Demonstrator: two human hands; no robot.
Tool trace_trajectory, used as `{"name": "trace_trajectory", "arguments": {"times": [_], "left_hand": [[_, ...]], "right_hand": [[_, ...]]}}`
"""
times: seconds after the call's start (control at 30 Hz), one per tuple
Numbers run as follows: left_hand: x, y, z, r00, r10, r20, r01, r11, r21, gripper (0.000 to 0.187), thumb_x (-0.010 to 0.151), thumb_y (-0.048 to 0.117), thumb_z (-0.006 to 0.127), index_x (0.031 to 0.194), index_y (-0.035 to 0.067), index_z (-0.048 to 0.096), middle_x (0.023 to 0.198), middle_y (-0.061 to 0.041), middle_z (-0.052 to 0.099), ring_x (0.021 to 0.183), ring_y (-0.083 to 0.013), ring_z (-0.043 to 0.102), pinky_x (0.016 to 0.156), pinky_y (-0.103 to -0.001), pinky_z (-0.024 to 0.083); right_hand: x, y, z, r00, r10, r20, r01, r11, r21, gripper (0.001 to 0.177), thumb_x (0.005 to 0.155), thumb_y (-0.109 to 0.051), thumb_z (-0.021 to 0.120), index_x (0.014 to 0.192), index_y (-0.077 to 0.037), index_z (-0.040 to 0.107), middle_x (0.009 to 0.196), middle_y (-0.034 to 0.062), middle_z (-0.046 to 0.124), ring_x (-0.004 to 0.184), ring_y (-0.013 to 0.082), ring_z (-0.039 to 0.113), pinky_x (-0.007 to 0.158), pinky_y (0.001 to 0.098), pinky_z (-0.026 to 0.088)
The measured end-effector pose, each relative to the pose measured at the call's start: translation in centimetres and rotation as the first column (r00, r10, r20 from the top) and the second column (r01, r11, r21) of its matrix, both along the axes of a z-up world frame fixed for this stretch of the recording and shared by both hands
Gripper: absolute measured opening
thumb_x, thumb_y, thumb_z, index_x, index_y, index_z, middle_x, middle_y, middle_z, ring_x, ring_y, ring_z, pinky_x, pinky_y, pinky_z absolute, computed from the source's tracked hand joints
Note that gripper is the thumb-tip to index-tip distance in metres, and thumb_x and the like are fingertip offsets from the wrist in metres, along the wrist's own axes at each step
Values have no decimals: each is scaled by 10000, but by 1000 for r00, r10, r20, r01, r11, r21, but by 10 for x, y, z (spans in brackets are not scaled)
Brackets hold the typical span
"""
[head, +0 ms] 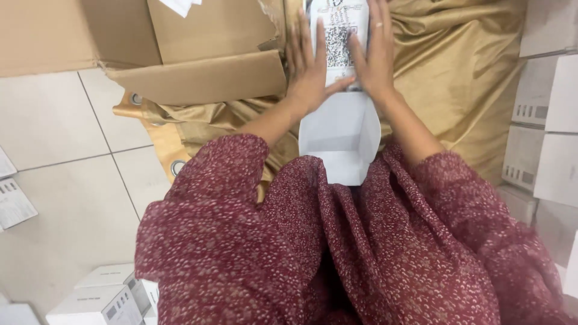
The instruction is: The person packs or organizes retail boxes containing JioVoiceBox electronic devices.
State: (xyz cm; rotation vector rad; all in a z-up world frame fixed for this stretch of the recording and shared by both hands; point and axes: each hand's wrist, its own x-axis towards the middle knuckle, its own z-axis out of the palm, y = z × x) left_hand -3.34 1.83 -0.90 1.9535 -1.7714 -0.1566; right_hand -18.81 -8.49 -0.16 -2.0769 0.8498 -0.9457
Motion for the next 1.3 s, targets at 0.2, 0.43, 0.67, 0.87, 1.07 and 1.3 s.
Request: {"name": "trace_trajectory", "arguments": {"times": [0.2, 0.43, 0.67, 0.87, 1.07, 1.3], "left_hand": [[3, 29, 16, 955, -25, -295, 131, 929, 345, 1478, 662, 432, 940, 1580, 53, -153, 1600, -364, -264, 1528, -517, 90, 1217, -440, 346], [15, -30, -25, 976, 44, -211, -12, 989, 150, 1496, 604, 355, 990, 1583, 55, -100, 1563, -392, -226, 1497, -558, 168, 1195, -429, 333], [19, -56, 60, 985, 168, -45, -118, 836, 536, 1424, 624, 474, 951, 1601, 46, 6, 1582, -406, -99, 1475, -511, 267, 1167, -426, 351], [15, -14, 112, 971, -227, 79, 237, 958, -161, 479, 948, 52, 687, 1405, 117, 562, 1582, -107, 474, 1452, -302, 506, 1245, -416, 388], [72, 36, 218, 997, -17, 81, 65, 771, -634, 379, 1054, 200, 641, 1406, 111, 534, 1437, -160, 457, 1359, -346, 452, 1168, -515, 347], [247, 42, 135, 803, 571, -171, -582, 690, -430, 355, 1090, 293, 637, 1343, 68, 530, 1421, -178, 467, 1353, -402, 490, 1136, -499, 379]], "right_hand": [[-10, 25, -13, 996, -84, -36, 91, 920, 381, 649, 1072, -178, 596, 1579, 32, 250, 1454, 248, 541, 1345, 336, 581, 1119, 416, 455], [12, -55, -58, 996, -3, 84, -15, 978, 208, 580, 1092, -149, 603, 1556, 63, 327, 1429, 317, 569, 1344, 402, 570, 1120, 441, 425], [27, -79, -62, 997, -65, -52, 75, 974, 212, 516, 1053, -175, 651, 1431, 101, 434, 1393, 319, 571, 1316, 411, 576, 1099, 421, 438], [20, 5, 57, 988, -152, 27, 154, 986, -63, 493, 1023, -54, 660, 1470, 32, 471, 1480, 240, 530, 1411, 363, 498, 1208, 435, 380], [56, 74, 184, 939, 199, 280, -101, 939, -328, 458, 1078, -17, 595, 1501, -55, 423, 1539, 112, 314, 1464, 251, 345, 1249, 391, 326], [175, 108, 213, 966, 257, -29, -253, 913, -321, 369, 1112, -66, 633, 1462, -82, 518, 1535, 172, 303, 1473, 339, 319, 1274, 450, 271]]}}
